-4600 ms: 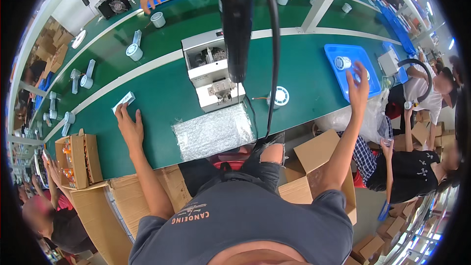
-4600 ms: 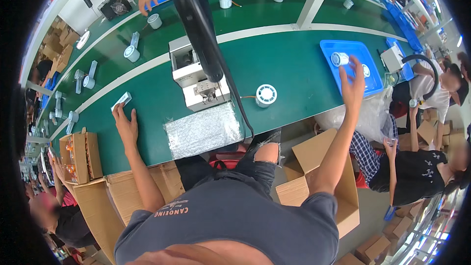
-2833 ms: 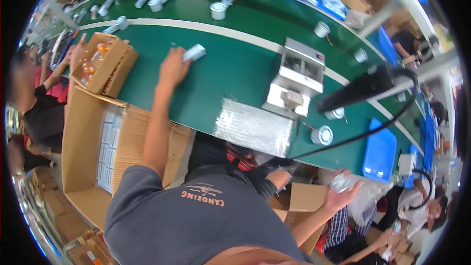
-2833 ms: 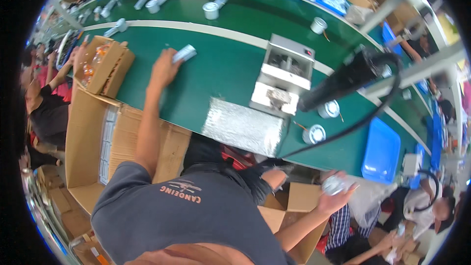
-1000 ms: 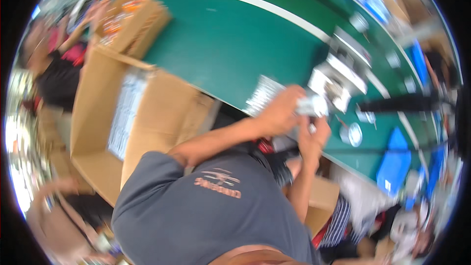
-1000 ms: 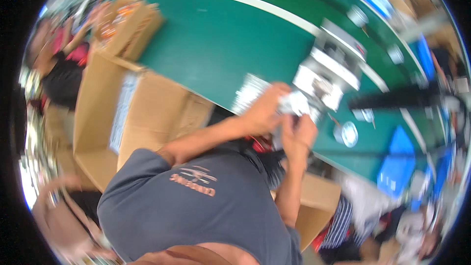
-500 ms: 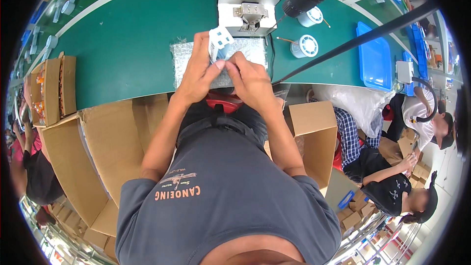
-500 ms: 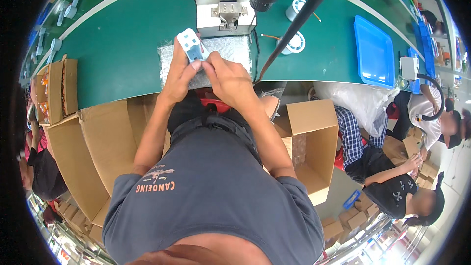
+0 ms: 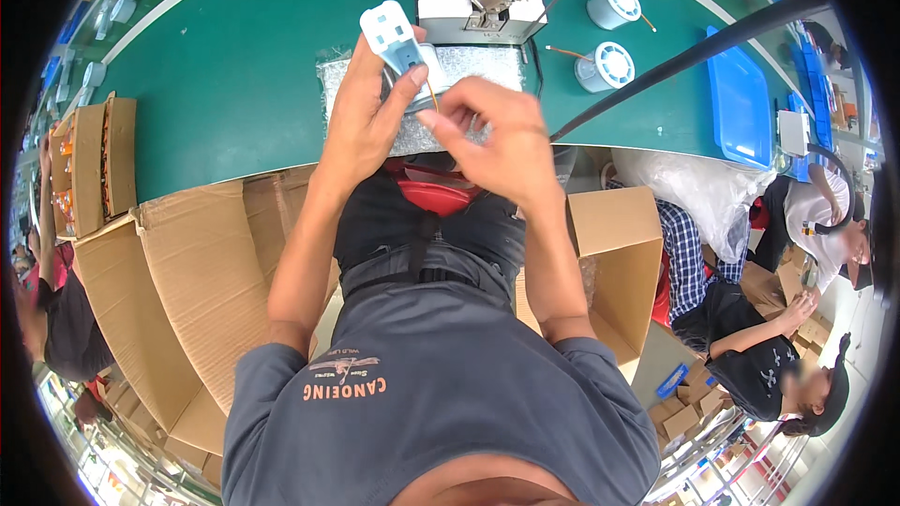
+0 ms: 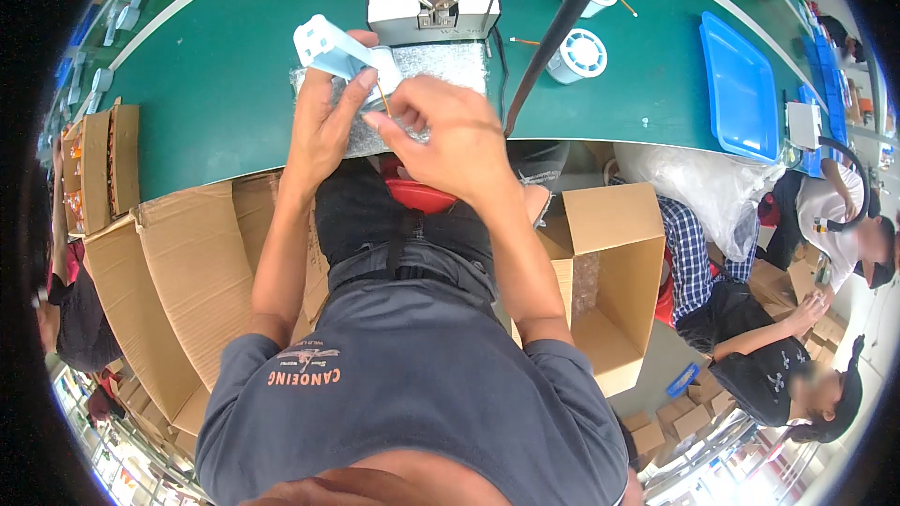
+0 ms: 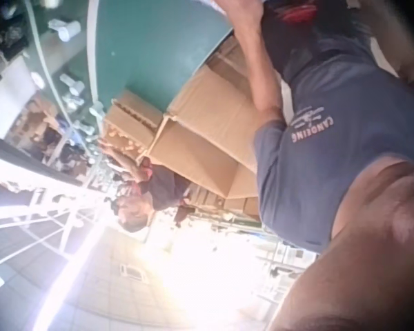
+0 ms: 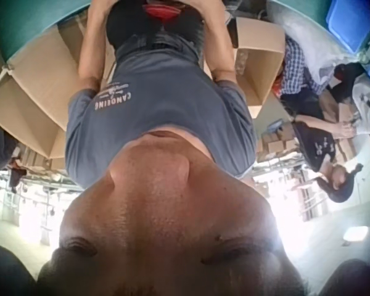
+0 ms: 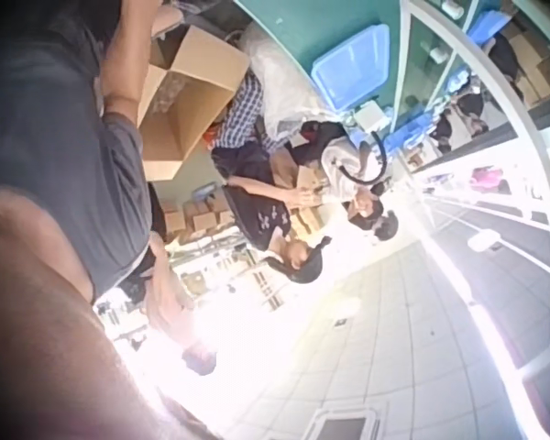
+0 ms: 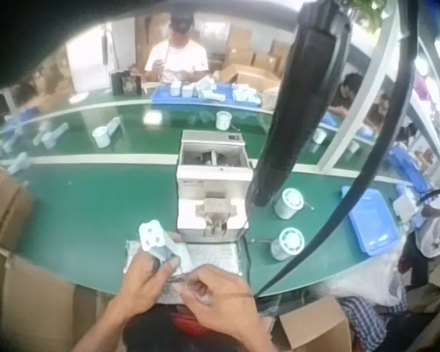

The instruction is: Assemble small portable fans on a production line by joining motors to housings and securing them with an electric screwdriver.

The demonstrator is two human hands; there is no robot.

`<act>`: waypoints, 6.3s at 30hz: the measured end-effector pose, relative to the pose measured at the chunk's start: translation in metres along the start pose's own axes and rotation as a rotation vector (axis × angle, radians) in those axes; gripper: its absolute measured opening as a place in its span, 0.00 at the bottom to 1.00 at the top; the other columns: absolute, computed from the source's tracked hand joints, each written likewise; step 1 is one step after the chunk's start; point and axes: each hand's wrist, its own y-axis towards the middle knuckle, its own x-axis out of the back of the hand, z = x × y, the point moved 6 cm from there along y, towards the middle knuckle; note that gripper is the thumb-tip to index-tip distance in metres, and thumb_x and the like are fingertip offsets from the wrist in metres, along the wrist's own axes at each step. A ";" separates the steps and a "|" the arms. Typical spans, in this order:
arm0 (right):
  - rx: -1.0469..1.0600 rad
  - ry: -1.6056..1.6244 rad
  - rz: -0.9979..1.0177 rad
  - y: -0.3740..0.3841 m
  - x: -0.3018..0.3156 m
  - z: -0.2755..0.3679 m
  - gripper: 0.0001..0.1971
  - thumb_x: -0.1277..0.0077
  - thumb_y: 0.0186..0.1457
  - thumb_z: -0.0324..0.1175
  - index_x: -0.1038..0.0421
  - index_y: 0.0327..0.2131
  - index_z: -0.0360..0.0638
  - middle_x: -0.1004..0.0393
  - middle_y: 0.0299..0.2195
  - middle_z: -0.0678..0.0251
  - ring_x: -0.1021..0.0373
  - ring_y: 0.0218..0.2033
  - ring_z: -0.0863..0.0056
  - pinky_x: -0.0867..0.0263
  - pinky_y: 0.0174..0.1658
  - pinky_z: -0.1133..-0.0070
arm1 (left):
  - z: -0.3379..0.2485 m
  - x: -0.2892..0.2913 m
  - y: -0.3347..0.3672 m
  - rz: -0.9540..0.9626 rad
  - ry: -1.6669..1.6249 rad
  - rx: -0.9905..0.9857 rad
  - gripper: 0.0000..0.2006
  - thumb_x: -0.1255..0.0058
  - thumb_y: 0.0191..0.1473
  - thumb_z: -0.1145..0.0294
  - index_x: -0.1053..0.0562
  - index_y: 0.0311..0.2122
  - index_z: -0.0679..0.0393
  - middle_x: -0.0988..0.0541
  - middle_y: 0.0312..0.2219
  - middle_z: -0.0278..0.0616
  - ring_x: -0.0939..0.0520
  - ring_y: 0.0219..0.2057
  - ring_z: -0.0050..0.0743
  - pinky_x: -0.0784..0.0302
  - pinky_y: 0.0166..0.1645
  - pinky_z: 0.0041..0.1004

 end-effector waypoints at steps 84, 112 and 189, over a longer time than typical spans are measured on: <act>0.571 0.857 -0.228 0.080 0.135 0.084 0.14 0.52 0.69 0.36 0.35 0.51 0.38 0.26 0.28 0.62 0.27 0.26 0.75 0.30 0.30 0.80 | 0.001 -0.011 -0.003 0.053 -0.137 0.007 0.32 0.30 0.48 0.71 0.31 0.58 0.64 0.21 0.49 0.49 0.19 0.49 0.42 0.28 0.59 0.36; 0.942 0.482 -0.459 0.111 0.108 0.113 0.13 0.47 0.68 0.37 0.30 0.47 0.38 0.28 0.21 0.70 0.35 0.15 0.85 0.40 0.17 0.87 | 0.012 -0.009 -0.005 -0.006 0.083 -0.041 0.34 0.28 0.44 0.70 0.28 0.58 0.63 0.21 0.51 0.49 0.19 0.51 0.44 0.26 0.58 0.34; 0.668 0.692 -0.493 0.069 0.084 0.132 0.16 0.48 0.67 0.36 0.36 0.49 0.34 0.28 0.25 0.62 0.33 0.18 0.81 0.37 0.20 0.84 | 0.000 -0.012 0.000 -0.060 0.144 -0.075 0.34 0.27 0.44 0.67 0.27 0.57 0.62 0.20 0.48 0.51 0.18 0.48 0.48 0.24 0.53 0.35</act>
